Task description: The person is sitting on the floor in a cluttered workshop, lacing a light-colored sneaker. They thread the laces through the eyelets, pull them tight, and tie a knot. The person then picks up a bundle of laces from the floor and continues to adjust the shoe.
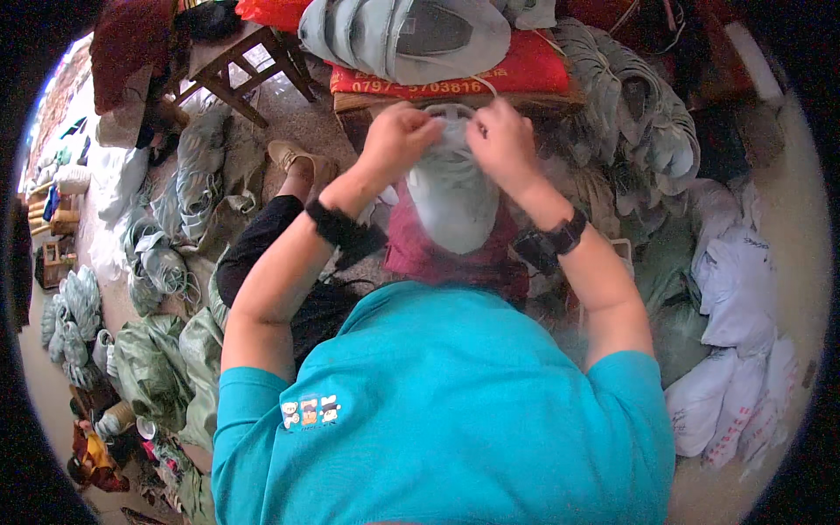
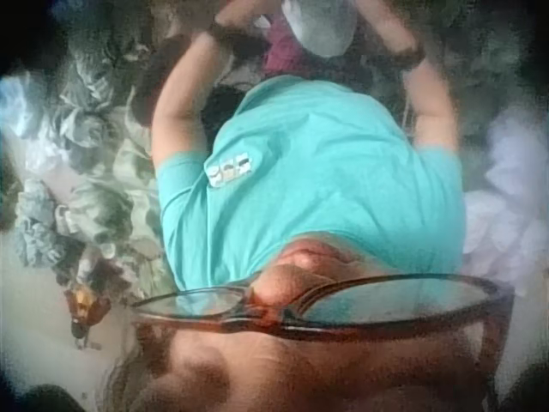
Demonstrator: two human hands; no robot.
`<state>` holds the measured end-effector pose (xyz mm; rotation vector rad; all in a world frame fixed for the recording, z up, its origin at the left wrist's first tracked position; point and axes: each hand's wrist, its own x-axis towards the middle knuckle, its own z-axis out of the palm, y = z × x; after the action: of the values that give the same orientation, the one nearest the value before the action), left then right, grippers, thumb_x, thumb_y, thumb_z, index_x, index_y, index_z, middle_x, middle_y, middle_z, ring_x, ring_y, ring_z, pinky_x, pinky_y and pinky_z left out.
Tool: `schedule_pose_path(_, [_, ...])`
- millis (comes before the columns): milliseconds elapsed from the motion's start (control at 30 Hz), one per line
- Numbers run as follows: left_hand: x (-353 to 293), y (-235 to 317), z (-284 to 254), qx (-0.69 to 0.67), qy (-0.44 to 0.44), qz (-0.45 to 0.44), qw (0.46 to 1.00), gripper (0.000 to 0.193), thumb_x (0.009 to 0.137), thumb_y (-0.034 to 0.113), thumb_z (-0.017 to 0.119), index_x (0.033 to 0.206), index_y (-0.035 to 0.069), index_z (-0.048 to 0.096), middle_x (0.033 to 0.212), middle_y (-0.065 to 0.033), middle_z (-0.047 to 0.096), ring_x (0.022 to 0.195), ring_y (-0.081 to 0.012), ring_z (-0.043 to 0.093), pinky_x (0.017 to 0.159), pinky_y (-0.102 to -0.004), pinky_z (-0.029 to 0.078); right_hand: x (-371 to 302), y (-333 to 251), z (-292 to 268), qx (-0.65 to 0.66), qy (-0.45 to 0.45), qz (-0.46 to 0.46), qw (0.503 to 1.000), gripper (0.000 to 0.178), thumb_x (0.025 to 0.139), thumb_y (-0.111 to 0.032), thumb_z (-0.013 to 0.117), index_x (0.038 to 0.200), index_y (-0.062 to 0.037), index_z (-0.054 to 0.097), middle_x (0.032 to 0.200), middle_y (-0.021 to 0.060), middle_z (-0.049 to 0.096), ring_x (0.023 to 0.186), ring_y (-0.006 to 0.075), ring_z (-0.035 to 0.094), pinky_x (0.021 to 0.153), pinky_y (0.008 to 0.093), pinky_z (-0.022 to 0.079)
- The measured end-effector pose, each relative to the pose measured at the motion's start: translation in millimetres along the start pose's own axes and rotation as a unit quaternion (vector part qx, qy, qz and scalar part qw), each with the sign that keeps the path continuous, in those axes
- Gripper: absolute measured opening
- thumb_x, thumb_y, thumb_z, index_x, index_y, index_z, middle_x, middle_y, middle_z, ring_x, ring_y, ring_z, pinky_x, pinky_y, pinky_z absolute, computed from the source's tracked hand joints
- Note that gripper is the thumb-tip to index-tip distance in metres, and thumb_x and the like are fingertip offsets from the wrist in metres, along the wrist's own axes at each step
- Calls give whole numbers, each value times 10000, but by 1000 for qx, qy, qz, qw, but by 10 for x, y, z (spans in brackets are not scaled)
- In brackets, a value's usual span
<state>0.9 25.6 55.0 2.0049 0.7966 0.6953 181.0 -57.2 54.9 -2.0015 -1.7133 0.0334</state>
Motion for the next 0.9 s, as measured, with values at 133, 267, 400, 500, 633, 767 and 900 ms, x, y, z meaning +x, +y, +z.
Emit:
schedule_pose_path(133, [-376,469,-134,-335,-74,58,938,217,977,174,585,927,-12,686,842,-6,578,782,-106,553,686,-265,458,-38,-344,-291,272,-24,-94,957,217,920,-235,649,866,-25,643,869,56,563,816,170,590,774,318,476])
schedule_pose_path(267, [-585,10,-376,-404,-23,-59,913,223,1018,208,544,977,25,665,816,29,574,731,-50,527,647,-208,429,27,-390,-207,505,34,40,861,77,940,-98,615,936,-21,625,932,27,596,862,120,597,771,289,481])
schedule_pose_path(400, [-764,-1246,-253,-172,45,-273,946,280,989,283,588,1036,20,670,838,-24,637,728,-99,574,650,-243,457,105,-20,252,316,132,4,940,133,942,-115,583,1029,-15,594,988,84,604,960,226,593,870,353,457])
schedule_pose_path(500, [-1120,-2096,-24,34,-103,-217,970,367,919,341,660,1102,22,664,881,-127,691,813,-242,655,719,-350,505,-41,237,472,250,129,-7,960,210,967,-184,504,1054,-11,586,1060,151,569,1033,324,543,964,404,406])
schedule_pose_path(633, [-1377,-2630,326,157,-317,-75,933,327,859,307,660,1098,87,698,1055,-161,709,1008,-320,675,840,-443,534,-120,336,560,237,121,11,964,238,987,-192,457,1088,-13,577,1130,163,537,1086,322,513,995,398,385])
schedule_pose_path(767, [-1411,-2665,709,201,-550,-19,810,335,858,359,680,1081,112,713,1100,-177,687,1023,-338,651,899,-432,505,-81,294,534,224,112,1,968,235,989,-178,448,1096,-4,564,1125,164,531,1087,316,513,1010,384,374])
schedule_pose_path(900, [-1649,-2772,922,277,-491,-23,825,301,861,368,662,1020,123,734,1063,-154,706,962,-316,675,870,-435,521,-57,272,522,229,102,11,968,229,988,-160,441,1103,3,553,1112,162,526,1073,308,512,1000,375,375])
